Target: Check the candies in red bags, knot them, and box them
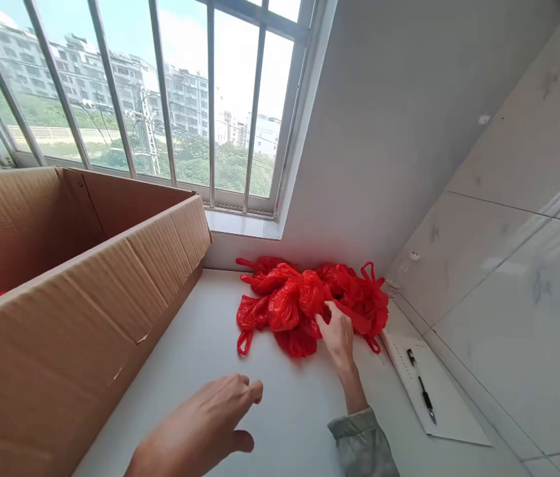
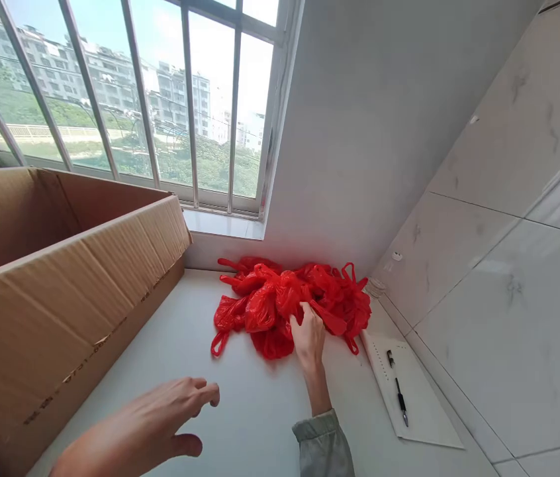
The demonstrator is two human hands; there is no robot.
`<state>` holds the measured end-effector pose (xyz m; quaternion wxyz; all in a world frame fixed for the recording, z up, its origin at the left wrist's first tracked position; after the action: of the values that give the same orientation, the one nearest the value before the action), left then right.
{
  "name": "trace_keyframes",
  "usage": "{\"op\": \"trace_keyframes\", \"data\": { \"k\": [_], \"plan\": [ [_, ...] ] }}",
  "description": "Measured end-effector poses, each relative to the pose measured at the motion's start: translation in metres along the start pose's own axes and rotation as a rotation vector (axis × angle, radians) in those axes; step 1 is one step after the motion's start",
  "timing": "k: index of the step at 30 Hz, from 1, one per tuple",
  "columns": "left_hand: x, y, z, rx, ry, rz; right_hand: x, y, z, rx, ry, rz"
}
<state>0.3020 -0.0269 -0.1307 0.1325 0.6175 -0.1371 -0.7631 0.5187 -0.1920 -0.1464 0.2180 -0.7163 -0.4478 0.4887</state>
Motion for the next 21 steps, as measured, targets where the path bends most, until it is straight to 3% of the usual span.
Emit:
{"op": "trace_keyframes", "data": {
  "k": [3,9,15,18,21],
  "plan": [
    [0.005,-0.005,-0.005,-0.037,-0.045,0.038,-0.012,0.005,0.002,-0.031,-0.141,-0.084],
    [-0.036,-0.001,-0.014,0.175,0.323,0.123,-0.045,-0.002,0.019,-0.097,-0.532,-0.315],
    [-0.06,0.004,-0.03,0.189,0.52,0.191,-0.049,-0.028,0.043,-0.087,-0.808,-0.582],
    [-0.056,0.006,-0.035,0.224,0.508,0.243,-0.042,-0.049,0.058,-0.17,-0.936,-0.641],
    [-0.041,0.016,-0.037,0.348,0.342,0.296,-0.033,-0.061,0.061,-0.164,-0.906,-0.729]
  ]
}}
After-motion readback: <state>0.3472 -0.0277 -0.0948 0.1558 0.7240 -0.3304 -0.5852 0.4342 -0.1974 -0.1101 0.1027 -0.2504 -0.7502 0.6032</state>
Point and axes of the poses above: each hand's wrist, its own z-axis away from the middle knuckle, its own x-axis out of the palm, y = z × x, the point moved 9 cm from there along -z, towards the middle knuckle, and after that the axes turned 7 degrees about -z, right-handed, at the moved point
